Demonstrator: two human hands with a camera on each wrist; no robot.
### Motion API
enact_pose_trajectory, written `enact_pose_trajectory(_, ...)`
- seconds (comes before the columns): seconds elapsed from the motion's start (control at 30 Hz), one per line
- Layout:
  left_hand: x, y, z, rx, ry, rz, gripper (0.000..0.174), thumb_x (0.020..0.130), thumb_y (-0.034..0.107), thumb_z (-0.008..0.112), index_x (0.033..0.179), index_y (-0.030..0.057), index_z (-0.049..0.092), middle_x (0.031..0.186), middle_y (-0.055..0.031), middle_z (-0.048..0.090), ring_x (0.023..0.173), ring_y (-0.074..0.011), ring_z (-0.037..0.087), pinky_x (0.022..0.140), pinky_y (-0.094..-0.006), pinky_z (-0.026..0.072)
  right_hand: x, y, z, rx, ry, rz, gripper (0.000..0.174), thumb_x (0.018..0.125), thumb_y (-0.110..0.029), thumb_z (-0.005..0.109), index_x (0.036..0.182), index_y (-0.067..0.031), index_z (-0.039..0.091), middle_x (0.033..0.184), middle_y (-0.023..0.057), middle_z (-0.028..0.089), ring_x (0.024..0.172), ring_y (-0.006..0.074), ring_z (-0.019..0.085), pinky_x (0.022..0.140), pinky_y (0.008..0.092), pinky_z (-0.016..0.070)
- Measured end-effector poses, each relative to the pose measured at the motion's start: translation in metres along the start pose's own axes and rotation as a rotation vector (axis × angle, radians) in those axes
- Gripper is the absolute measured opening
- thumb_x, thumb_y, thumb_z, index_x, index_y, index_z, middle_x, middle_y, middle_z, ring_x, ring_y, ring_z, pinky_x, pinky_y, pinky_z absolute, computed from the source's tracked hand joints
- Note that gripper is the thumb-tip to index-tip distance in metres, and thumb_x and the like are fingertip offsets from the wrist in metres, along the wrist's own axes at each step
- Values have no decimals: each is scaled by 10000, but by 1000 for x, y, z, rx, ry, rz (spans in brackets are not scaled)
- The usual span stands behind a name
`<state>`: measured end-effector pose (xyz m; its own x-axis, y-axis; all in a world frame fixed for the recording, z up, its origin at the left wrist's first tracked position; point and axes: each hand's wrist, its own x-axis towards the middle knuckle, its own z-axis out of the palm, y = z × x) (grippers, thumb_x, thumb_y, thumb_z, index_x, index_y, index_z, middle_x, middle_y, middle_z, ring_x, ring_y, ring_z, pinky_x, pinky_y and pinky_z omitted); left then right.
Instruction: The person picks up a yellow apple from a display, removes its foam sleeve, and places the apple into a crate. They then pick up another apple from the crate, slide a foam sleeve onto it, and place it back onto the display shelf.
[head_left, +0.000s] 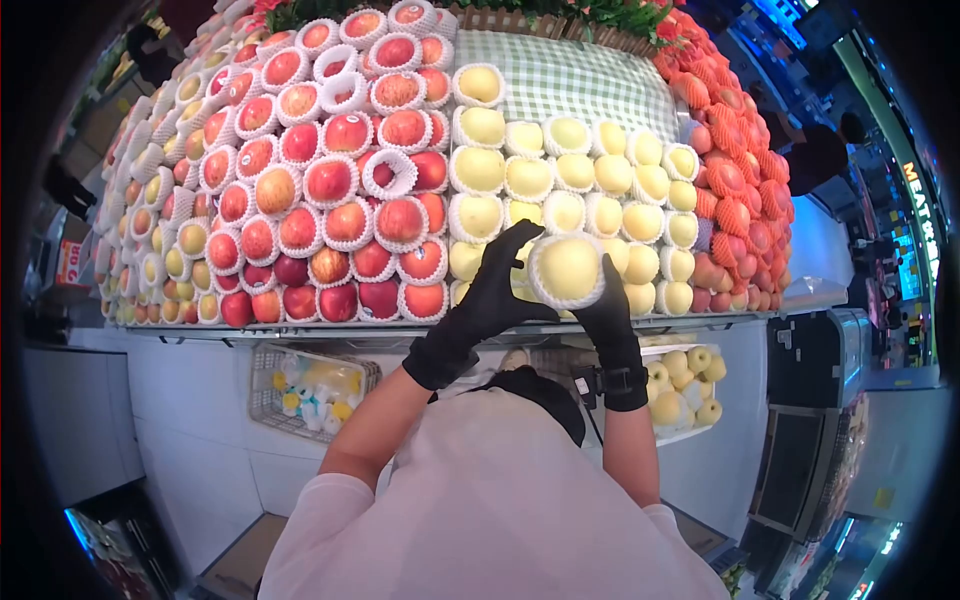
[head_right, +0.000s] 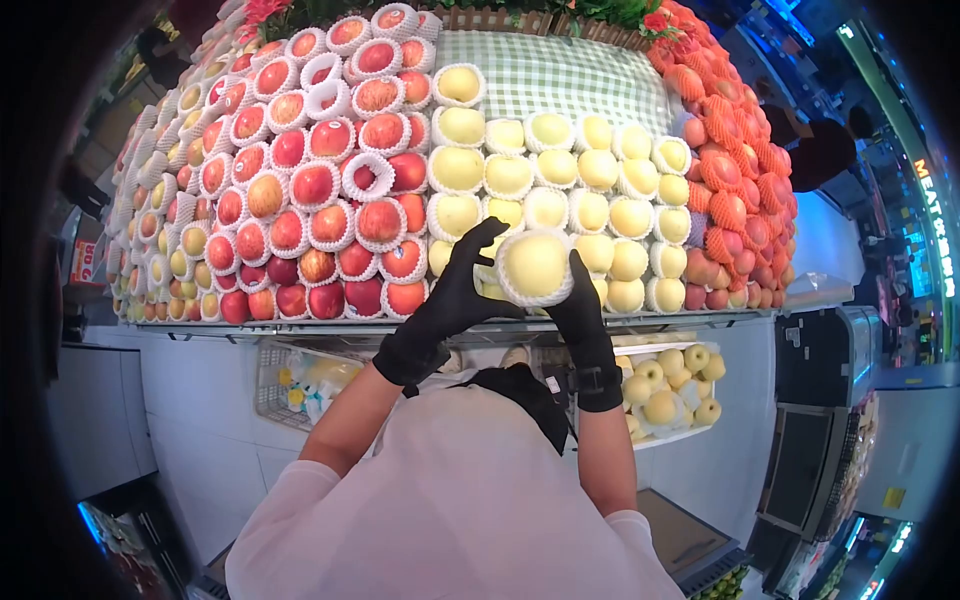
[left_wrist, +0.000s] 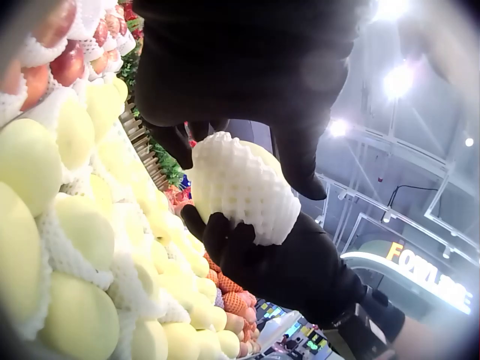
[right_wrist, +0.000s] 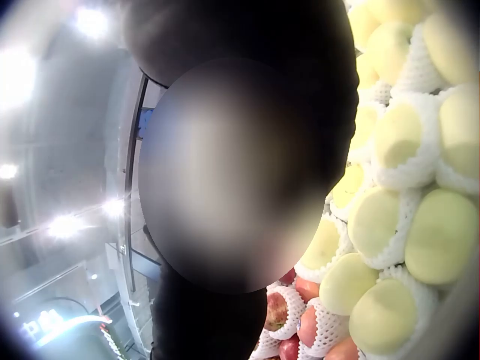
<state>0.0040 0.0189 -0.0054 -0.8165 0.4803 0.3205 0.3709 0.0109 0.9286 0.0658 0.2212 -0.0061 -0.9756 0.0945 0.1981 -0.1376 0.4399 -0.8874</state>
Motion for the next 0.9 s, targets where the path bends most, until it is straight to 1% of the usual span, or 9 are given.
enact_pose_trajectory(0.07,-3,-2,8,-44,34,-2,1080,594,280,927,1461,61,321,1419,-164,420,1336,-335,385,1099,-456,331,-2,8,4,163,0,38,422,976,-197,571,1333,5,470,1234,130,590,1123,198,568,951,333,469)
enact_pose_trajectory(0.17,-6,-6,16,213,24,148,1031,648,219,907,1463,28,306,1430,-176,417,1333,-322,407,1101,-432,354,-8,-9,10,400,-21,215,439,999,-262,529,1355,-14,463,1258,98,576,1137,191,566,954,326,471)
enact_pose_trajectory(0.23,-7,1,15,245,-3,170,1005,663,207,893,1460,15,310,1417,-206,419,1309,-359,424,1081,-444,367,-9,-15,11,524,-37,299,449,1006,-287,513,1362,-17,462,1279,87,562,1160,191,555,984,329,455)
enact_pose_trajectory(0.37,-7,-12,23,287,-16,100,982,606,245,915,1402,19,387,1365,-195,474,1281,-353,454,1066,-443,381,-7,9,9,961,-19,503,465,1013,-292,502,1386,-22,441,1303,90,548,1205,202,529,1034,335,432)
enact_pose_trajectory(0.57,19,-6,30,194,-94,-29,968,556,214,918,1371,33,429,1344,-171,505,1264,-320,483,1062,-431,389,-4,35,-21,160,-166,6,447,1015,-295,491,1387,-51,454,1264,109,564,1187,228,547,990,363,482)
enact_pose_trajectory(0.67,35,-7,26,295,-65,-46,998,548,179,913,1397,34,409,1366,-170,493,1282,-319,471,1074,-421,381,3,40,-36,877,-189,452,414,1014,-283,492,1360,-55,482,1213,116,578,1077,240,615,931,362,513)
enact_pose_trajectory(0.77,56,-5,8,283,-23,-37,1037,550,110,895,1438,36,366,1415,-163,454,1334,-305,427,1114,-416,350,12,42,-64,852,-199,565,413,970,-82,494,1371,-3,437,1236,126,579,1023,238,653,890,350,537)
enact_pose_trajectory(0.8,67,-2,0,321,-10,-34,1033,559,108,893,1442,37,362,1421,-161,447,1337,-302,423,1116,-416,348,11,47,-70,783,-184,523,382,997,-140,440,1354,-5,457,1223,132,597,969,234,668,883,352,535)
enact_pose_trajectory(0.9,107,13,-19,302,47,30,1033,574,107,892,1452,43,352,1428,-160,440,1341,-295,419,1114,-414,357,11,59,-91,819,-174,519,396,1003,-295,520,1299,-31,524,1142,106,620,942,220,661,864,341,526)
